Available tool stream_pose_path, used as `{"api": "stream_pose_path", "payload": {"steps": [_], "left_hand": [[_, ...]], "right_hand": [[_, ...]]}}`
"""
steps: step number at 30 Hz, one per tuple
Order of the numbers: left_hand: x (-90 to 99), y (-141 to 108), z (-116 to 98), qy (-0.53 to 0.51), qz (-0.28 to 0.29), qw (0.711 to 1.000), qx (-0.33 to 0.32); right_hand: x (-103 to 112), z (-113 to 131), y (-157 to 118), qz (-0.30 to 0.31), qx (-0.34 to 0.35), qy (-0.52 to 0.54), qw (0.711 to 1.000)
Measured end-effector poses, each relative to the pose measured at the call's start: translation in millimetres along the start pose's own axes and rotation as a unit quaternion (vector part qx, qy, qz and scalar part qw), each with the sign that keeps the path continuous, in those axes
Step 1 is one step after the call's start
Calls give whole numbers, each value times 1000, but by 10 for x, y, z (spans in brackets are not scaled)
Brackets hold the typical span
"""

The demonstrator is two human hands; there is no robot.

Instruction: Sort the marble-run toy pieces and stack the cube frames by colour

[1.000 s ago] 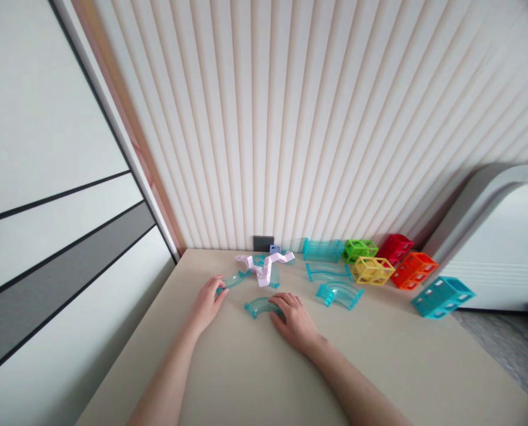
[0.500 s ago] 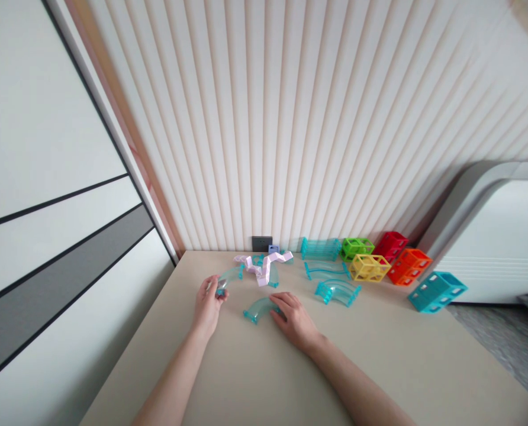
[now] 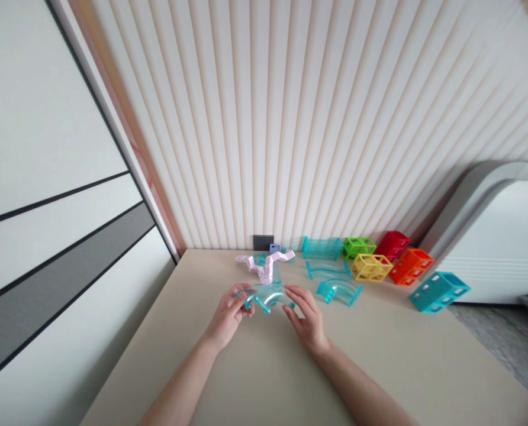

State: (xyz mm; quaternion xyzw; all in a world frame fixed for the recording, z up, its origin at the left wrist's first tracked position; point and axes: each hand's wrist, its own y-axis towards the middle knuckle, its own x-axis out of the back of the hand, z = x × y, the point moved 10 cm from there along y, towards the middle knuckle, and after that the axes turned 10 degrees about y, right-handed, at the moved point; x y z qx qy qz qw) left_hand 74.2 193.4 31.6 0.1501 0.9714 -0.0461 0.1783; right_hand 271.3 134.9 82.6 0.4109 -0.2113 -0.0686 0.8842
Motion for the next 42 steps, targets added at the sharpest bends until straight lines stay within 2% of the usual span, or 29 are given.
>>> {"api": "stream_pose_path", "payload": {"steps": [4,10,15,21,25,30,33,36,42], "left_hand": [[-140,-43,83,1,44,999,14],[-272,-47,196,-8,66,998,14],[-236,-35,168,-20,46,999,3],[-170,-34,216,-29,34,999,2],[-185,-35,248,-42,59,997,4],[-239,-50,221,-23,95,995,4],[-292,-72,183,-13,116,993,4],[-338,-95,149,-22,131,991,2],[-336,-102,152,-39,132,990,-4]], "right_hand": [[-17,17,3,4,10,2,1000],[-95,22,53,31,1,9,999],[-143,13,70,55,-4,17,998],[-155,-46,52,50,-12,13,999],[-139,16,77,36,14,7,999],[-168,35,67,52,27,6,998],[-155,-30,40,44,4,1,999],[-143,-159,12,34,-50,0,998],[-162,-367,-53,28,-123,21,992]]}}
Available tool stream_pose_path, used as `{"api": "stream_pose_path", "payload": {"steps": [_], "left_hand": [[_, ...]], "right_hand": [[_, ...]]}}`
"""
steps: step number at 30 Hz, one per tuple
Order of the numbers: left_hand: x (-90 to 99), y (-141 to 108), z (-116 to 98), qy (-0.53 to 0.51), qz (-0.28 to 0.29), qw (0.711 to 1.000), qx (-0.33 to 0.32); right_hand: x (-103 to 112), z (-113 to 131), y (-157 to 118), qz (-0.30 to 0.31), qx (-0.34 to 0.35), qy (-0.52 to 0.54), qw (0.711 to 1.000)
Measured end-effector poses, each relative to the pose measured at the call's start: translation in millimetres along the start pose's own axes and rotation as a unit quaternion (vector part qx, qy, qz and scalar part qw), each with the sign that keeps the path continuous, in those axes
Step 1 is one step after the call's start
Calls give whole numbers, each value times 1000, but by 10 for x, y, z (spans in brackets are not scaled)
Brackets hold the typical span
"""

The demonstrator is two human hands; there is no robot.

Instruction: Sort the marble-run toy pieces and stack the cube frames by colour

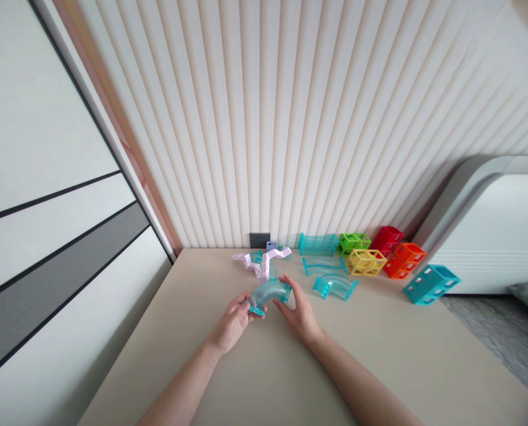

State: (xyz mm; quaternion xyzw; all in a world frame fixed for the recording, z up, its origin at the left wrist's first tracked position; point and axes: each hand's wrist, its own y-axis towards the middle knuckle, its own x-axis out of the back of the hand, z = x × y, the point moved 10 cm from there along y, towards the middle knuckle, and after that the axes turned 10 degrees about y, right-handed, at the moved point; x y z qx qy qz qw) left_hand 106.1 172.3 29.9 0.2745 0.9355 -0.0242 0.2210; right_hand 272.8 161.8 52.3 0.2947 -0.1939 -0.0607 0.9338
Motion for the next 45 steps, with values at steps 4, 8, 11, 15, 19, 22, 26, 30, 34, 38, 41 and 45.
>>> {"api": "stream_pose_path", "payload": {"steps": [4,8,11,15,19,22,26,30,34,38,41,45], "left_hand": [[39,8,19,-17,-15,1000,-3],[87,13,25,-20,-48,999,-7],[113,15,27,48,-73,996,-24],[167,22,108,178,-116,977,-31],[261,14,67,309,-173,934,-53],[292,-16,-127,424,-204,876,-104],[318,-39,-258,534,-208,809,-132],[403,-41,-182,566,-209,791,-104],[452,-44,-126,578,-214,783,-88],[447,-42,-157,583,-214,778,-95],[427,-36,-175,583,-204,779,-105],[437,-32,-153,588,-196,778,-105]], "right_hand": [[11,-45,-9,-14,-10,0,1000],[45,-37,-3,-33,-8,-9,999],[53,-33,-1,-36,-13,-26,999],[39,7,-9,-28,-7,-65,997],[26,72,-18,-20,5,-93,995],[5,78,-22,-7,-10,-108,994],[-46,41,-19,19,-48,-120,991],[-113,-6,-14,54,-78,-129,987],[-132,-53,-13,65,-97,-137,984],[-136,-58,-2,70,-98,-161,980],[-163,-73,3,86,-103,-171,976],[-213,-112,1,109,-109,-188,970]]}}
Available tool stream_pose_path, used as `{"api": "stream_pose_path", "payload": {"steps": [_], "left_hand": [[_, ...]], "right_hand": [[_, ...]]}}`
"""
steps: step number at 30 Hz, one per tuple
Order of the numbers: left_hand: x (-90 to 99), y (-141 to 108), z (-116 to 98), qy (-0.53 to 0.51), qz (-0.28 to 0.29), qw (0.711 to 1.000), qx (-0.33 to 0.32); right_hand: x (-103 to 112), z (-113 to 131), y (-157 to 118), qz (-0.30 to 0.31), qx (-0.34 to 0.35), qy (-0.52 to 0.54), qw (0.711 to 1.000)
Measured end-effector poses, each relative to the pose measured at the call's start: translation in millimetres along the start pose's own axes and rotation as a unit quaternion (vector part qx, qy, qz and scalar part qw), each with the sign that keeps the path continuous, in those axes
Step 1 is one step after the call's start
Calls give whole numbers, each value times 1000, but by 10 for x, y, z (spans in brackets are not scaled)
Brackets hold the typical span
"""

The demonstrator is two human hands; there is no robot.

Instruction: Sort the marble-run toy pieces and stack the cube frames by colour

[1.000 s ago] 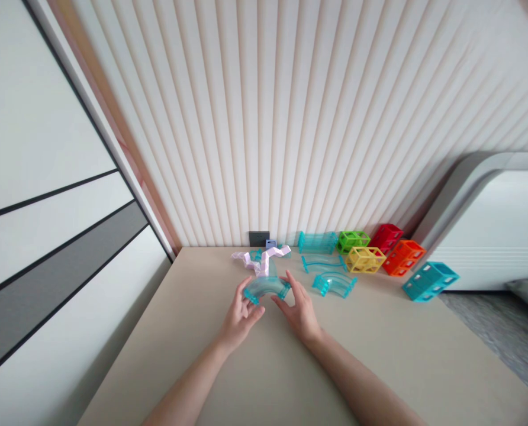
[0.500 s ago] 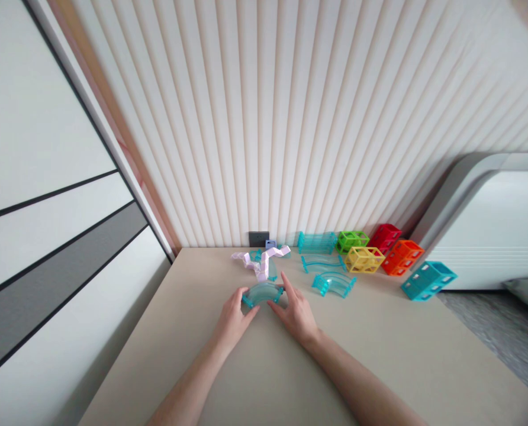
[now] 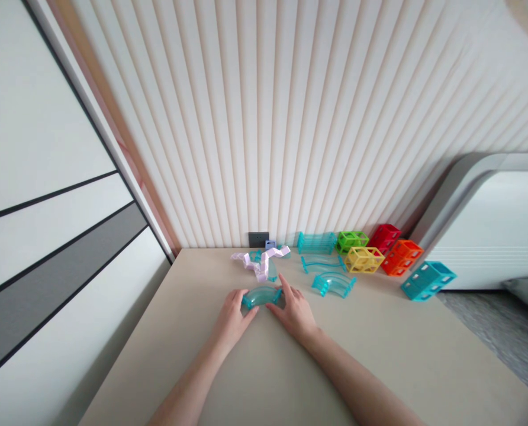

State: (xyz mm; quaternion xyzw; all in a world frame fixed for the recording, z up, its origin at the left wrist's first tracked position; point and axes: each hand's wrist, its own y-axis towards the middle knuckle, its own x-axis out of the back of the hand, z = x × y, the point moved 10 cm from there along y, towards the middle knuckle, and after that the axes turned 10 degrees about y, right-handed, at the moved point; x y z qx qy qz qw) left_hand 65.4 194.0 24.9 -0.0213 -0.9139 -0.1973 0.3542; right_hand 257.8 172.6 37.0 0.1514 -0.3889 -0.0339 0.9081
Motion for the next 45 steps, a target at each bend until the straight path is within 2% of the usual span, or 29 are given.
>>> {"api": "stream_pose_path", "payload": {"steps": [11,19,21,26,32,38,45], "left_hand": [[39,7,57,22,-5,1000,-5],[31,-11,124,-14,-16,1000,17],[15,-9,117,-2,-8,1000,11],[31,-3,94,-6,-4,1000,6],[67,19,53,8,-3,1000,-1],[81,18,29,-13,-6,1000,-1],[47,16,-1,7,3,1000,-11]], "right_hand": [[46,165,-15,1,45,-29,999],[69,89,3,-2,36,18,999],[103,22,52,-21,17,31,999],[115,-261,267,-67,-82,-7,994],[15,-453,525,-55,-168,-18,984],[-45,-557,666,-38,-225,16,974],[75,-695,790,-73,-258,111,957]]}}
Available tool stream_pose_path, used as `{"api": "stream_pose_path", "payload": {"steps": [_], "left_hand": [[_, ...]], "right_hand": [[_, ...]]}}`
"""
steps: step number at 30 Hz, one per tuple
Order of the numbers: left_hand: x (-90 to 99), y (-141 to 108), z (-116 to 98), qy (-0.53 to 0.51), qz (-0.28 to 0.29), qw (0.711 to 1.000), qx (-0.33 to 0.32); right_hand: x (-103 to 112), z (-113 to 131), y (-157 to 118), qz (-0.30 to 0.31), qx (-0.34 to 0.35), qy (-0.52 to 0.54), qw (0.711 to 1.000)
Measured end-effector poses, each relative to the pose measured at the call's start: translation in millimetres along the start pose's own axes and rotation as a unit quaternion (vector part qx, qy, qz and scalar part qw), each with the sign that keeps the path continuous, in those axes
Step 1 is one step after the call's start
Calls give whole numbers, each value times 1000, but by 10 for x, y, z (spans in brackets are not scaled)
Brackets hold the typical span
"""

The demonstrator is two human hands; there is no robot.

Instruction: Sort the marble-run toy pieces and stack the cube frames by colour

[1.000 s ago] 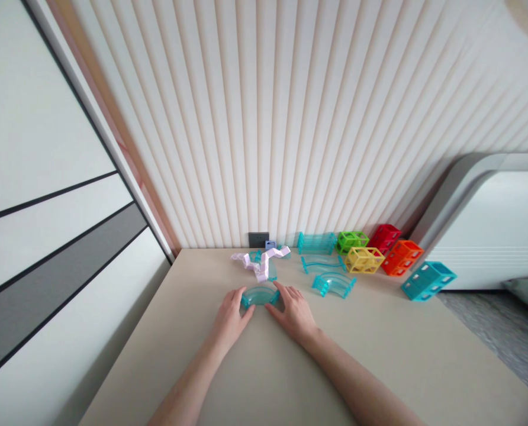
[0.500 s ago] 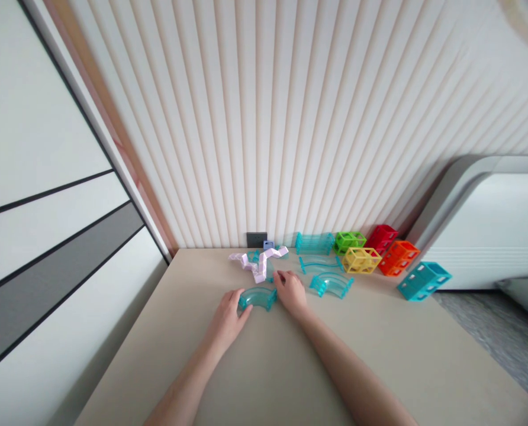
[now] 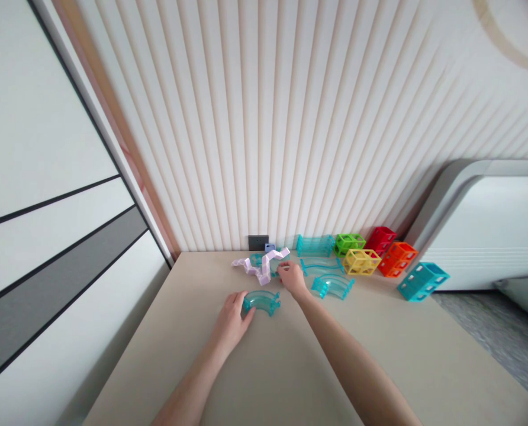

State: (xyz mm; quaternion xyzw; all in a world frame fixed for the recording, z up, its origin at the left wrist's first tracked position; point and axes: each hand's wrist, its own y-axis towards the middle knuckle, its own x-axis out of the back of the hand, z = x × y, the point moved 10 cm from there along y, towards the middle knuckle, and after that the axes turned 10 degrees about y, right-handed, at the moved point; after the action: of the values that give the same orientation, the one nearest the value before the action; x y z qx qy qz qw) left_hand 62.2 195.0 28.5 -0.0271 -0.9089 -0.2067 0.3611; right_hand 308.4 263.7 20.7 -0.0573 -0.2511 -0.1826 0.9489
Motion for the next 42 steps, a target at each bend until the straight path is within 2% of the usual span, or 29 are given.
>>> {"api": "stream_pose_path", "payload": {"steps": [9,15,22,26,30,35,38,42], "left_hand": [[-20,-3,-100,58,19,998,-30],[-70,-12,-112,108,48,992,-35],[-81,-12,-111,118,46,991,-42],[-98,-24,-118,118,45,990,-58],[-94,-41,-128,114,41,991,-61],[-117,-72,-162,112,44,991,-61],[-122,-78,-161,120,38,990,-61],[-131,-74,-185,125,33,988,-79]], "right_hand": [[-17,145,-25,-10,20,112,993],[13,419,21,-6,51,132,990],[335,786,-78,-59,118,64,989],[496,876,-160,-85,148,45,984],[622,782,-261,-94,157,66,981],[625,385,-542,-51,166,126,977],[624,250,-802,-30,244,164,955],[570,266,-1063,2,344,146,927]]}}
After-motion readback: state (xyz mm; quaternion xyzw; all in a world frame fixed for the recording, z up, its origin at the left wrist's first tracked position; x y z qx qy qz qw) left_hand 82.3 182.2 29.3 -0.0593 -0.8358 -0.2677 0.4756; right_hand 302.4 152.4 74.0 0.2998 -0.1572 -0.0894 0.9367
